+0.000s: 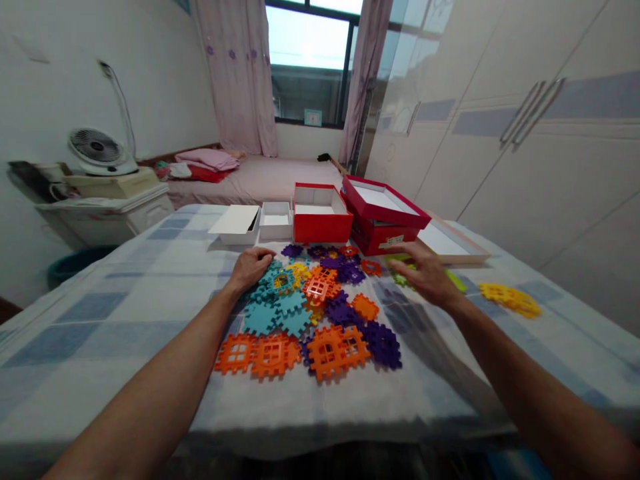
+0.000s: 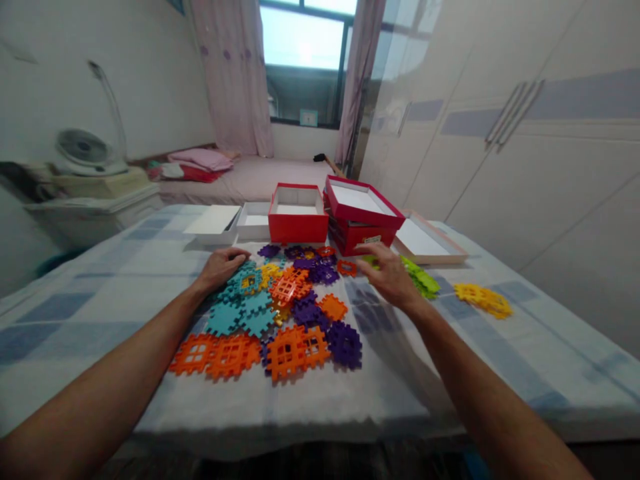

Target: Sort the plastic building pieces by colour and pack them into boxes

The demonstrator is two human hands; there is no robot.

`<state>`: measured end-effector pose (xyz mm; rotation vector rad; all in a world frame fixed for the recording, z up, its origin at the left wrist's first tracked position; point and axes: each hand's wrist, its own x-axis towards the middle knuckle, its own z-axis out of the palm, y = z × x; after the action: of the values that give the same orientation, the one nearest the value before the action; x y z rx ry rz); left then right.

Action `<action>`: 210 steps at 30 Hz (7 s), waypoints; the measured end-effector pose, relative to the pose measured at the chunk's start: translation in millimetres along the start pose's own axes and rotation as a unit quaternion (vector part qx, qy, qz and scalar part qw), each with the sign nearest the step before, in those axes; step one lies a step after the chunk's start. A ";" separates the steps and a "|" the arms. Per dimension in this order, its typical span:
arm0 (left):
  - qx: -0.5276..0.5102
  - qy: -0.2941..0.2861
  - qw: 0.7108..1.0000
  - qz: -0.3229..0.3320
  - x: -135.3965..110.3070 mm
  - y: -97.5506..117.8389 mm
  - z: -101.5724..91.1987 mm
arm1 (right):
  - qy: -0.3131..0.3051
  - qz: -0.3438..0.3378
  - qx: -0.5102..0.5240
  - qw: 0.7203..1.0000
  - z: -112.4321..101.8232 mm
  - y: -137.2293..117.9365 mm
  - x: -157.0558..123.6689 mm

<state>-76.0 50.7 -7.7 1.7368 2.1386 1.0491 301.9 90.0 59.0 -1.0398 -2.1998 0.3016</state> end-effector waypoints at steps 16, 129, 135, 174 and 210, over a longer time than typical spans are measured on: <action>0.003 0.009 1.000 0.003 -1.3 3.2 -0.4 | -0.219 -0.115 -0.149 0.957 67.4 -62.5 11.0; 0.025 0.003 1.000 0.011 -0.9 1.8 3.7 | -0.158 -0.096 -0.181 0.966 89.2 -84.0 32.1; 0.024 0.004 1.000 0.010 -2.0 3.8 2.3 | -0.229 -0.120 -0.178 0.949 119.6 -109.8 23.1; 0.062 -0.014 0.998 0.007 0.3 -0.6 0.3 | 0.016 0.148 -0.111 0.983 -21.5 -16.5 -12.8; 0.044 -0.003 0.999 0.012 -3.4 5.9 -0.2 | -0.187 0.041 -0.236 0.953 90.3 -58.9 64.2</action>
<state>-70.5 47.9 -4.8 1.8069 2.1959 0.9680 177.8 106.5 49.9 -1.4280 -2.6517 -0.0008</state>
